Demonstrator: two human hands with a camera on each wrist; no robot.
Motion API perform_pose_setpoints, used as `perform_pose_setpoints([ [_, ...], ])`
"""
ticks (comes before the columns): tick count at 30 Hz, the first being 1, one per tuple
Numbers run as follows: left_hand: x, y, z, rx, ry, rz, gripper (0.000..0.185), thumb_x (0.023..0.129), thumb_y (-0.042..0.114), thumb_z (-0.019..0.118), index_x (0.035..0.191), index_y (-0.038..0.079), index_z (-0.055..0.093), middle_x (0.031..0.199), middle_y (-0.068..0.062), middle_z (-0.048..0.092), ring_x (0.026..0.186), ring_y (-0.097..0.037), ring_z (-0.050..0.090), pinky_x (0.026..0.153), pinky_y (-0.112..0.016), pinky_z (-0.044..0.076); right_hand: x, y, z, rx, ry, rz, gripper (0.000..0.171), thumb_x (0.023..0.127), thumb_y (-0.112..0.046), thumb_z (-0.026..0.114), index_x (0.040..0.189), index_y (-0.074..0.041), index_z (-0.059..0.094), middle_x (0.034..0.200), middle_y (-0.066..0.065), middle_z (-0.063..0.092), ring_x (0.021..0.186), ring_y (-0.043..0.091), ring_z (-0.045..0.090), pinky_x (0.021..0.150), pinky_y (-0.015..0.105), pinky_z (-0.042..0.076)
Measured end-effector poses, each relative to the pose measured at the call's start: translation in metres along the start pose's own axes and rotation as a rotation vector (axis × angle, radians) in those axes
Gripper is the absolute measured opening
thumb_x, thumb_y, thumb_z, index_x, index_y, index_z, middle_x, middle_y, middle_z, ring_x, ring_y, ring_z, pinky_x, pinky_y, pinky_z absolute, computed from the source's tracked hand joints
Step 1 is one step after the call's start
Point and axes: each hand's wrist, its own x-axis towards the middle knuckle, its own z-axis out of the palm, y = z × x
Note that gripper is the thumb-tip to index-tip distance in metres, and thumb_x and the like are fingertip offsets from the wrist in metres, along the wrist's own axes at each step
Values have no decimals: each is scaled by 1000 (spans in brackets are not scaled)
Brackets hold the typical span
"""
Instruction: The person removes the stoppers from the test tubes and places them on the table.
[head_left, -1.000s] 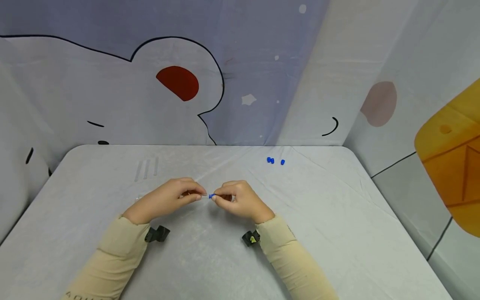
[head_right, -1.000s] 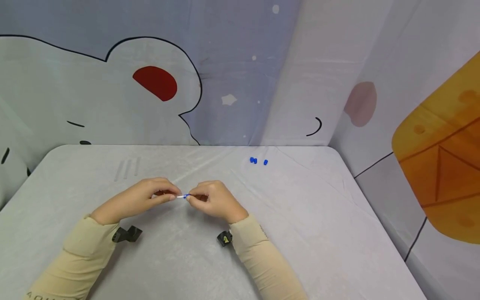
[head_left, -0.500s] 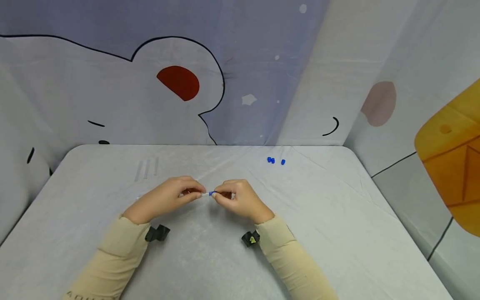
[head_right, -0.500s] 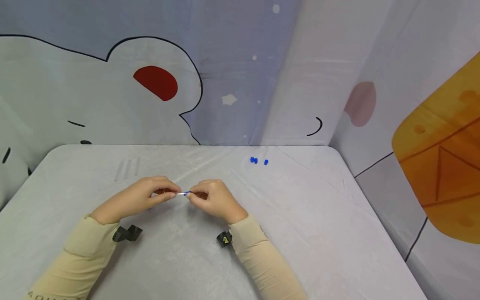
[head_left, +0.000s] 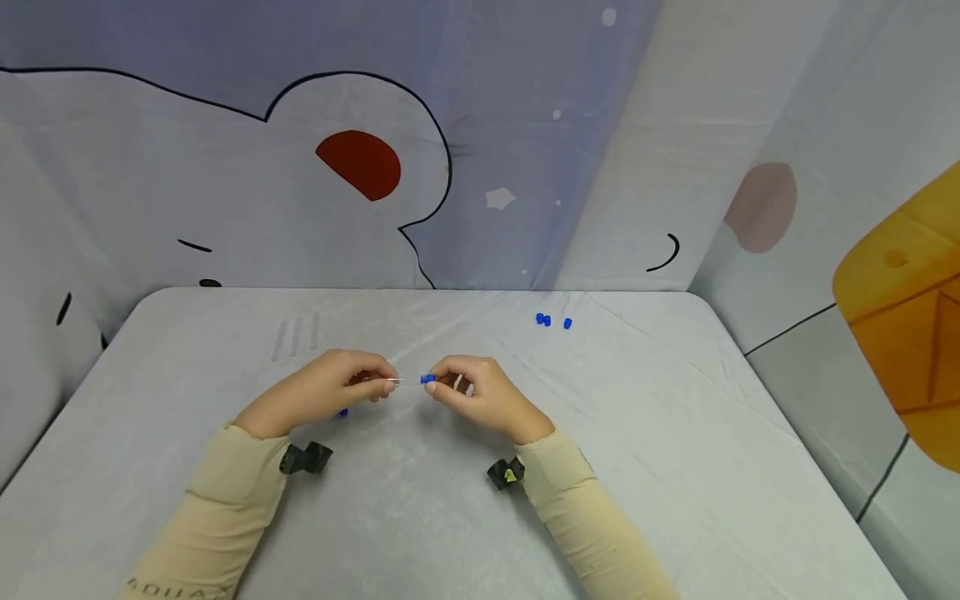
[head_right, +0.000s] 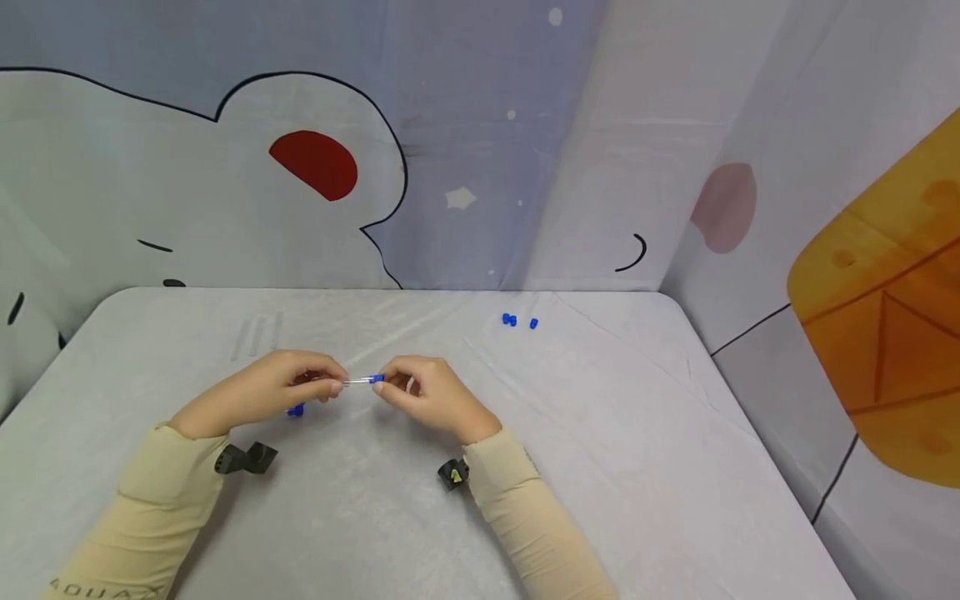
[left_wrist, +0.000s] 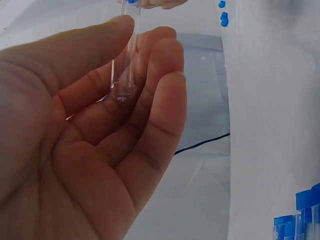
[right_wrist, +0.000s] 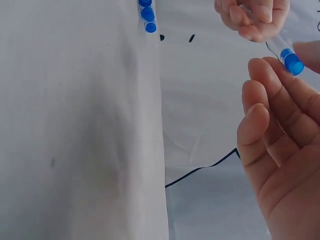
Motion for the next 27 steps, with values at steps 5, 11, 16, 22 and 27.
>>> perform_pose_setpoints([
  [5,0,1,-1,-7,-1,25,17,103,21,62,108,8,73,89,-1,70,81,-19,63,66,-30,50,0,1,-2,-13,-24,-32,16,101,-16,63,99,-4,73,85,-5,67,80,6,60,70,28,52],
  [11,-1,2,-1,-25,-15,53,17,103,19,62,110,8,73,92,-2,71,83,-16,64,69,-30,51,-2,2,-3,14,-23,-133,12,99,-8,65,101,-3,75,84,-2,67,76,7,55,68,24,48],
  [16,-1,1,0,-20,-17,69,18,103,19,62,112,8,73,94,-1,71,84,-11,63,73,-31,52,-4,4,-4,64,-18,-179,11,98,-3,65,102,-3,76,82,-1,67,74,7,54,66,24,48],
  [22,-1,0,0,-11,-17,72,18,103,19,63,114,9,73,94,-1,70,85,-14,64,73,-30,52,-4,5,-5,91,-30,-158,12,98,-4,66,102,-3,77,82,-2,67,74,7,55,66,25,49],
  [27,-2,2,-1,-6,-17,86,21,103,19,62,115,6,73,94,2,70,84,-10,62,73,-30,52,-3,4,-6,106,-42,-140,12,98,-4,66,101,-4,77,82,-2,68,73,9,56,66,26,48],
])
